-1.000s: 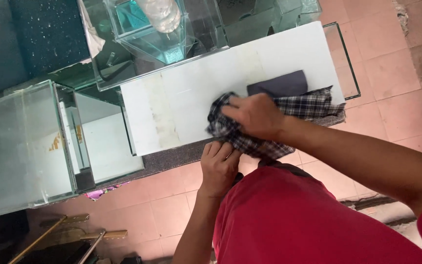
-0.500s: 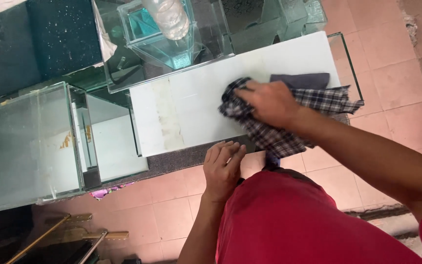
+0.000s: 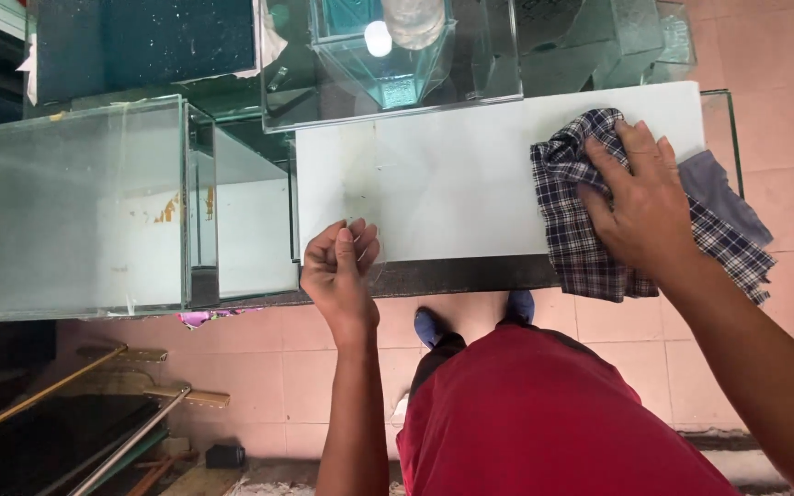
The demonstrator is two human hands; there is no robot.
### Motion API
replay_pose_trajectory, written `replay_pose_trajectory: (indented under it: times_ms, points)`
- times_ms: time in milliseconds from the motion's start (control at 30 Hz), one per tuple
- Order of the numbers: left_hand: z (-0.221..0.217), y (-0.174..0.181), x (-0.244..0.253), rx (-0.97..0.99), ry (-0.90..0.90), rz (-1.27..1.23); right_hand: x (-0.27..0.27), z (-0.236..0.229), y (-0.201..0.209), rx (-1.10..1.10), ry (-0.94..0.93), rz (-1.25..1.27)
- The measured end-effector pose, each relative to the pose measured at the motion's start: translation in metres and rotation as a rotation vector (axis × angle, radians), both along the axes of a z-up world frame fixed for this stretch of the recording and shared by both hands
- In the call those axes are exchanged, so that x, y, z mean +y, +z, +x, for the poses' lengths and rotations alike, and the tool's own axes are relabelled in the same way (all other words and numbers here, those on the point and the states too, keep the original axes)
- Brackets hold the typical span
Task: The person is cleaning glass surfaces by spraying them with a liquid and wiping them down thoroughly with a cloth.
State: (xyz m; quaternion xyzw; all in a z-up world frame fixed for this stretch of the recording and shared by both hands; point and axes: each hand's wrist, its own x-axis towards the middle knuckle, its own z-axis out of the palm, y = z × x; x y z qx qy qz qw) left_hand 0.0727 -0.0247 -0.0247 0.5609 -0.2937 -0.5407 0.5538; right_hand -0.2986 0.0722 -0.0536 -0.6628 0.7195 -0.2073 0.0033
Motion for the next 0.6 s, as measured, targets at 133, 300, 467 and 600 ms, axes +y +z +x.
replay_pose_trajectory:
  times_ms: [133, 300, 467, 600]
  points:
    - [0.010, -0.007, -0.020, 0.100, 0.020, 0.071, -0.033, 0.011, -0.027, 0.039, 0.001, -0.127]
    - [0.007, -0.004, -0.029, 0.244, 0.106, 0.143, -0.087, 0.137, -0.001, 0.041, 0.096, -0.003]
    - [0.029, -0.035, -0.039, 0.364, 0.144, 0.090, -0.080, 0.123, 0.003, 0.045, 0.101, -0.015]
    - [0.023, -0.002, -0.035, 0.360, 0.170, 0.199, -0.051, 0.020, -0.018, 0.043, -0.173, 0.062]
